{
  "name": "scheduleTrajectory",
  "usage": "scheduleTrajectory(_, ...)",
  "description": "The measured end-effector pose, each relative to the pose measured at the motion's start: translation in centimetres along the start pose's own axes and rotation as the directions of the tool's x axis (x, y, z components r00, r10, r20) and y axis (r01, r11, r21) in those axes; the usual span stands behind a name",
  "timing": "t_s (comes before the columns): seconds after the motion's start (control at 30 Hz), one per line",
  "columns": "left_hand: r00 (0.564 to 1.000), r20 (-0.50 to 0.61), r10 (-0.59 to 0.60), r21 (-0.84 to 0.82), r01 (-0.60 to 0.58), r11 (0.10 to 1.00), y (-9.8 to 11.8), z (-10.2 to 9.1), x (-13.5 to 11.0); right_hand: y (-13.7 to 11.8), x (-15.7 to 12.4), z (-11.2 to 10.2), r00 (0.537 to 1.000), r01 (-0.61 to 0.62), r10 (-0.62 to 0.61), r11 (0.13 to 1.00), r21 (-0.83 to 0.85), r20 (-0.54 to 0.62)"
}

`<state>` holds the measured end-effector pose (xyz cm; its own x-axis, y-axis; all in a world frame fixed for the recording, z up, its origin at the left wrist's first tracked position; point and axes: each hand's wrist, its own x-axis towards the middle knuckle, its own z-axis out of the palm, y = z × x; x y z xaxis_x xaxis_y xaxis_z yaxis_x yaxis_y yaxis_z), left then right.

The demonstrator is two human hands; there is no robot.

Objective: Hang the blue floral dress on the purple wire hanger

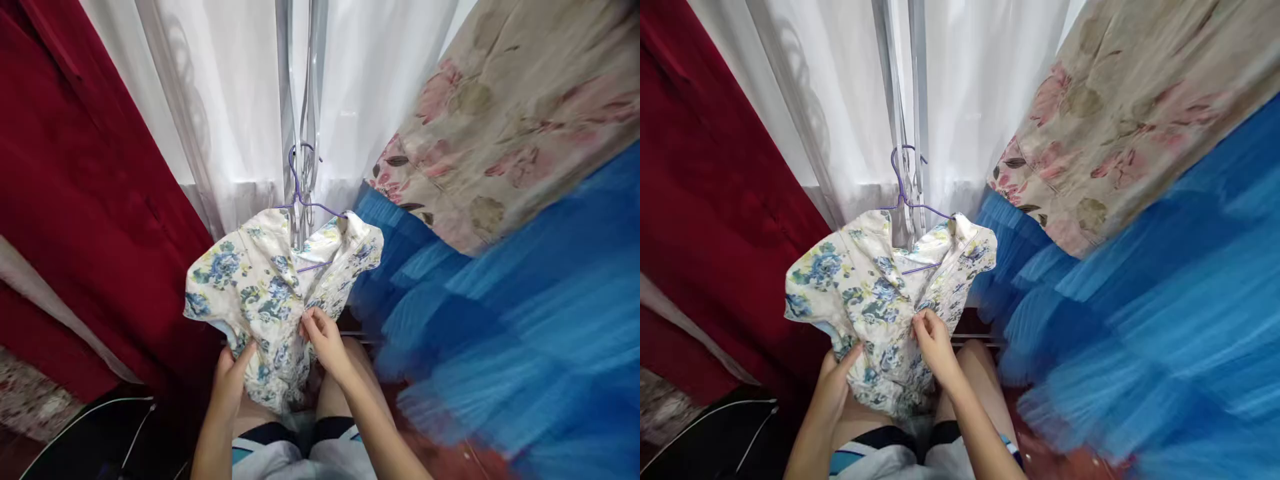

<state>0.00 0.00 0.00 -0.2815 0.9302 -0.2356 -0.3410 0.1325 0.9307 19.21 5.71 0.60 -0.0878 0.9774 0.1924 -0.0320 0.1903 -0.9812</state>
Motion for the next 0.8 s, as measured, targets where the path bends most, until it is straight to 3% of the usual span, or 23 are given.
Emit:
scheduleTrajectory(0.03,0.979,-0.151,0.137,-0.014,-0.141,0.990,-0.1,0.5,0.0,-0.1,-0.3,-0.2,0.999,-0.017,0.018,1.000,-0.022,0.033)
scheduleTrajectory(0.1,0.857,-0.357,0.372,0.062,-0.376,0.925,-0.5,1.5,0.0,-0.4,-0.9,-0.6,0.996,-0.044,0.048,0.998,-0.052,0.080)
scheduleTrajectory(0.13,0.783,-0.401,0.475,0.136,-0.462,0.876,-0.9,2.0,-0.1,-0.5,-1.1,-0.6,0.994,-0.055,0.060,0.997,-0.059,0.093)
scheduleTrajectory(0.17,0.675,-0.432,0.597,0.250,-0.547,0.799,-1.5,2.5,-0.2,-0.8,-1.3,-0.6,0.993,-0.063,0.069,0.996,-0.067,0.096)
scheduleTrajectory(0.2,0.613,-0.388,0.688,0.354,-0.590,0.726,-2.1,3.1,-0.3,-1.0,-1.5,-0.5,0.993,-0.070,0.076,0.995,-0.064,0.095)
scheduleTrajectory(0.23,0.612,-0.286,0.737,0.423,-0.610,0.670,-2.7,3.7,-0.5,-1.3,-1.7,-0.4,0.992,-0.078,0.083,0.996,-0.048,0.097)
scheduleTrajectory(0.27,0.660,-0.137,0.739,0.453,-0.622,0.639,-3.3,4.3,-0.6,-1.5,-1.8,-0.2,0.990,-0.086,0.089,0.996,-0.026,0.107)
scheduleTrajectory(0.33,0.756,0.159,0.635,0.441,-0.630,0.640,-4.2,5.7,-0.6,-2.0,-2.2,0.1,0.987,-0.097,0.094,0.995,0.011,0.129)
scheduleTrajectory(0.37,0.778,0.249,0.577,0.429,-0.623,0.654,-4.5,6.4,-0.5,-2.3,-2.3,0.2,0.986,-0.099,0.096,0.995,0.017,0.137)
scheduleTrajectory(0.47,0.790,0.289,0.540,0.403,-0.613,0.680,-4.7,7.5,-0.1,-3.1,-2.3,0.3,0.982,-0.108,0.105,0.994,0.013,0.154)
scheduleTrajectory(0.57,0.760,0.305,0.574,0.389,-0.649,0.654,-4.6,7.6,0.3,-5.0,-0.6,-0.1,0.984,-0.104,0.095,0.993,0.057,0.152)
scheduleTrajectory(0.63,0.743,0.335,0.579,0.398,-0.669,0.628,-4.6,7.3,0.4,-7.2,1.6,-0.4,0.992,-0.062,0.052,0.995,0.084,0.114)
scheduleTrajectory(0.8,0.763,0.338,0.552,0.444,-0.646,0.621,-5.3,7.2,0.3,-14.0,8.5,0.1,0.992,0.096,-0.104,0.991,0.095,0.076)
